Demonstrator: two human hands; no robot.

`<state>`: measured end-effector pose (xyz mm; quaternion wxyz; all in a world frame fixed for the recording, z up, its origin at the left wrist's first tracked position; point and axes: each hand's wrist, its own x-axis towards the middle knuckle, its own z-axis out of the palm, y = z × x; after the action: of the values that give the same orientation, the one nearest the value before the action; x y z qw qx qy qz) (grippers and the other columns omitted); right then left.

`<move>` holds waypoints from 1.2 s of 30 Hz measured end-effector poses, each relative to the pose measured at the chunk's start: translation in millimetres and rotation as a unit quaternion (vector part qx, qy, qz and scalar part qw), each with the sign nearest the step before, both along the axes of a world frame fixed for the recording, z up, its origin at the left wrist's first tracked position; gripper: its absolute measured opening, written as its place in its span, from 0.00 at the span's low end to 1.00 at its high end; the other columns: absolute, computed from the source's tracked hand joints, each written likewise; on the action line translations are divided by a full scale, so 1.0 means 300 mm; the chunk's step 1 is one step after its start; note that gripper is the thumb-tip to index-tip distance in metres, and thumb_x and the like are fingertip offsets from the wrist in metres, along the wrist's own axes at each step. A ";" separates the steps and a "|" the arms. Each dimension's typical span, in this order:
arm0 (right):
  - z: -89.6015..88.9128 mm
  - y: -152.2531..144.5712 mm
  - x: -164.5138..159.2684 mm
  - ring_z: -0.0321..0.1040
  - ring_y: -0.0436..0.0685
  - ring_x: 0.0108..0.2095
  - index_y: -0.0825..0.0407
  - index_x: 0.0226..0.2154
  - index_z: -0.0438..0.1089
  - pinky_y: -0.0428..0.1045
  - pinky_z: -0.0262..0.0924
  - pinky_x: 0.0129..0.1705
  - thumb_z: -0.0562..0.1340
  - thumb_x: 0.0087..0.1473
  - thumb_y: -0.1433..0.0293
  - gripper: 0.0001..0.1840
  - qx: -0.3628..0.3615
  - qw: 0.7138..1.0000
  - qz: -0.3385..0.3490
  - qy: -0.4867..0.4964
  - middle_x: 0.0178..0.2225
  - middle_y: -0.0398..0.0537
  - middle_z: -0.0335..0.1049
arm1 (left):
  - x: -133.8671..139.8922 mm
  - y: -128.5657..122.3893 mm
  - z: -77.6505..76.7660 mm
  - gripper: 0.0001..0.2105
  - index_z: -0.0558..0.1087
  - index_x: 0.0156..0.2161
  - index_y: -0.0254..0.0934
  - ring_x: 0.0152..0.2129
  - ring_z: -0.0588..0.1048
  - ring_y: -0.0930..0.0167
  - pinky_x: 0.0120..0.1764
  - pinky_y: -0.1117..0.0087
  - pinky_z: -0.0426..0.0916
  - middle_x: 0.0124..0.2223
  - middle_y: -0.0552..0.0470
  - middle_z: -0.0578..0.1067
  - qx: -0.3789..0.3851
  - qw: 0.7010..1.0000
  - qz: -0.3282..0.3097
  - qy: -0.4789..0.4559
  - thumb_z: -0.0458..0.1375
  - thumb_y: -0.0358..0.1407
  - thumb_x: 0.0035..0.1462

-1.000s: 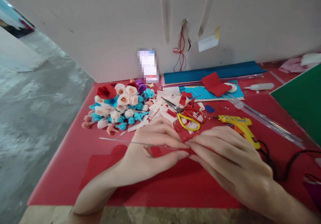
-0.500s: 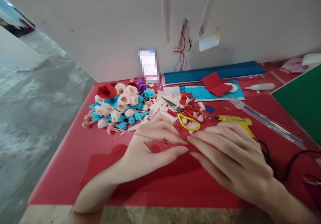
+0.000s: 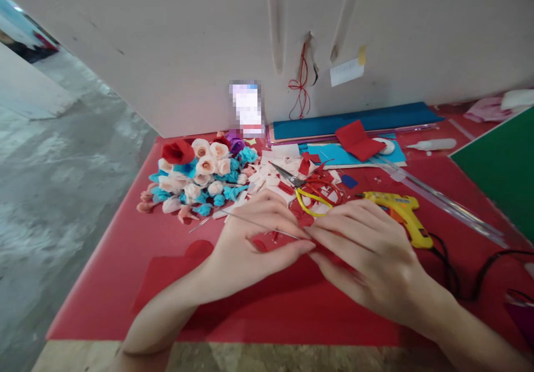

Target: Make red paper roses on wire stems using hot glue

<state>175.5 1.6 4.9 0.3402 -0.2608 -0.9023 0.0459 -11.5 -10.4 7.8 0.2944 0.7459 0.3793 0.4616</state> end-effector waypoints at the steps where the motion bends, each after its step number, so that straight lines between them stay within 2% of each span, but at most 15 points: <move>1: -0.004 0.002 -0.004 0.64 0.54 0.31 0.58 0.31 0.71 0.52 0.59 0.36 0.58 0.56 0.74 0.06 -0.013 1.000 0.001 0.009 0.30 0.47 0.71 | 0.000 0.002 -0.002 0.03 0.75 0.28 0.36 0.29 0.71 0.74 0.38 0.69 0.68 0.26 0.55 0.76 0.012 1.000 0.004 0.008 0.65 0.29 0.49; 3: -0.012 0.008 -0.009 0.66 0.54 0.32 0.58 0.31 0.71 0.51 0.60 0.36 0.58 0.56 0.75 0.06 -0.051 0.997 0.009 0.062 0.30 0.48 0.71 | -0.002 0.005 -0.005 0.04 0.75 0.31 0.36 0.30 0.71 0.74 0.38 0.70 0.68 0.28 0.54 0.76 0.029 0.999 0.020 0.023 0.65 0.30 0.48; 5: -0.015 0.017 -0.010 0.67 0.52 0.32 0.56 0.30 0.72 0.47 0.62 0.35 0.57 0.57 0.76 0.09 -0.161 0.976 0.017 0.143 0.29 0.46 0.72 | -0.008 0.008 -0.007 0.07 0.75 0.35 0.37 0.33 0.72 0.73 0.38 0.70 0.69 0.33 0.53 0.76 0.031 0.998 0.041 0.029 0.66 0.31 0.48; 7: -0.014 0.026 -0.006 0.69 0.49 0.30 0.51 0.30 0.74 0.43 0.62 0.33 0.56 0.59 0.73 0.12 -0.336 0.914 0.025 0.227 0.28 0.43 0.72 | -0.015 0.012 -0.009 0.09 0.74 0.39 0.38 0.35 0.73 0.73 0.39 0.70 0.69 0.36 0.52 0.75 0.030 0.998 0.056 0.030 0.64 0.31 0.51; 9: -0.010 0.031 0.001 0.69 0.46 0.31 0.44 0.32 0.76 0.40 0.63 0.34 0.55 0.61 0.69 0.14 -0.487 0.825 0.029 0.284 0.28 0.39 0.73 | -0.017 0.015 -0.011 0.07 0.74 0.39 0.39 0.36 0.73 0.72 0.40 0.69 0.69 0.36 0.52 0.75 0.042 0.996 0.064 0.037 0.61 0.29 0.54; 11: -0.008 0.030 0.005 0.70 0.46 0.33 0.40 0.34 0.76 0.39 0.63 0.37 0.55 0.61 0.64 0.14 -0.564 0.759 0.036 0.324 0.30 0.38 0.74 | -0.015 0.017 -0.013 0.05 0.74 0.38 0.38 0.35 0.72 0.73 0.39 0.68 0.69 0.35 0.52 0.75 0.061 0.995 0.065 0.052 0.59 0.28 0.55; 13: -0.009 0.023 0.003 0.69 0.45 0.34 0.39 0.34 0.76 0.39 0.63 0.39 0.56 0.61 0.63 0.13 -0.597 0.724 0.047 0.342 0.30 0.38 0.74 | -0.011 0.017 -0.013 0.05 0.74 0.37 0.37 0.34 0.72 0.73 0.39 0.68 0.68 0.34 0.52 0.76 0.082 0.993 0.065 0.063 0.59 0.28 0.55; 16: -0.017 0.011 -0.007 0.70 0.47 0.35 0.42 0.35 0.76 0.41 0.64 0.40 0.54 0.62 0.62 0.15 -0.613 0.711 0.057 0.341 0.32 0.39 0.74 | -0.007 0.013 -0.011 0.05 0.74 0.38 0.37 0.34 0.72 0.72 0.39 0.68 0.68 0.34 0.51 0.76 0.104 0.990 0.066 0.062 0.61 0.28 0.54; 18: -0.027 0.005 -0.016 0.70 0.49 0.37 0.45 0.35 0.76 0.44 0.66 0.41 0.54 0.61 0.62 0.15 -0.608 0.718 0.061 0.333 0.33 0.42 0.74 | -0.006 0.011 -0.009 0.07 0.74 0.37 0.36 0.33 0.72 0.72 0.40 0.67 0.68 0.34 0.51 0.76 0.117 0.989 0.065 0.056 0.63 0.29 0.52; 22: -0.050 -0.003 -0.026 0.70 0.52 0.41 0.49 0.27 0.74 0.48 0.65 0.48 0.57 0.59 0.63 0.15 -0.583 0.742 0.076 0.322 0.36 0.45 0.74 | -0.008 0.010 -0.008 0.07 0.75 0.34 0.36 0.31 0.71 0.70 0.38 0.66 0.68 0.30 0.52 0.77 0.176 0.978 0.080 0.081 0.66 0.31 0.47; 24: -0.058 -0.005 -0.026 0.70 0.52 0.41 0.49 0.27 0.74 0.48 0.64 0.49 0.57 0.59 0.63 0.15 -0.578 0.749 0.073 0.317 0.36 0.44 0.74 | -0.009 0.011 -0.008 0.05 0.75 0.34 0.36 0.30 0.70 0.70 0.38 0.65 0.68 0.29 0.52 0.77 0.194 0.972 0.084 0.100 0.65 0.30 0.49; 26: -0.061 -0.006 -0.026 0.70 0.50 0.40 0.47 0.31 0.75 0.45 0.66 0.46 0.55 0.61 0.63 0.14 -0.575 0.754 0.069 0.311 0.35 0.43 0.74 | -0.010 0.012 -0.009 0.03 0.75 0.35 0.36 0.31 0.71 0.71 0.38 0.65 0.68 0.30 0.52 0.77 0.180 0.975 0.073 0.103 0.61 0.28 0.53; 28: -0.059 -0.005 -0.027 0.70 0.48 0.38 0.47 0.34 0.75 0.42 0.67 0.42 0.54 0.62 0.65 0.14 -0.581 0.743 0.074 0.322 0.35 0.43 0.74 | -0.011 0.013 -0.013 0.04 0.75 0.36 0.36 0.32 0.72 0.71 0.38 0.67 0.68 0.32 0.50 0.77 0.144 0.983 0.062 0.093 0.58 0.28 0.56; 32: -0.046 0.001 -0.035 0.71 0.48 0.39 0.49 0.36 0.73 0.42 0.68 0.42 0.53 0.62 0.67 0.14 -0.592 0.695 0.114 0.393 0.37 0.43 0.74 | -0.014 0.017 -0.023 0.07 0.74 0.38 0.36 0.35 0.72 0.72 0.40 0.69 0.68 0.35 0.50 0.77 0.084 0.992 0.067 0.067 0.53 0.27 0.60; 36: -0.037 0.009 -0.033 0.71 0.51 0.42 0.51 0.35 0.68 0.48 0.69 0.44 0.48 0.64 0.66 0.15 -0.591 0.685 0.118 0.409 0.38 0.46 0.73 | -0.010 0.023 -0.026 0.05 0.73 0.38 0.36 0.35 0.73 0.72 0.42 0.67 0.68 0.36 0.50 0.77 0.108 0.989 0.075 0.070 0.55 0.29 0.59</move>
<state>165.5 4.4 -6.0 0.4428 -0.2544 -0.4825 0.7116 -14.4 -3.6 0.1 0.1493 0.7731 0.4020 0.4673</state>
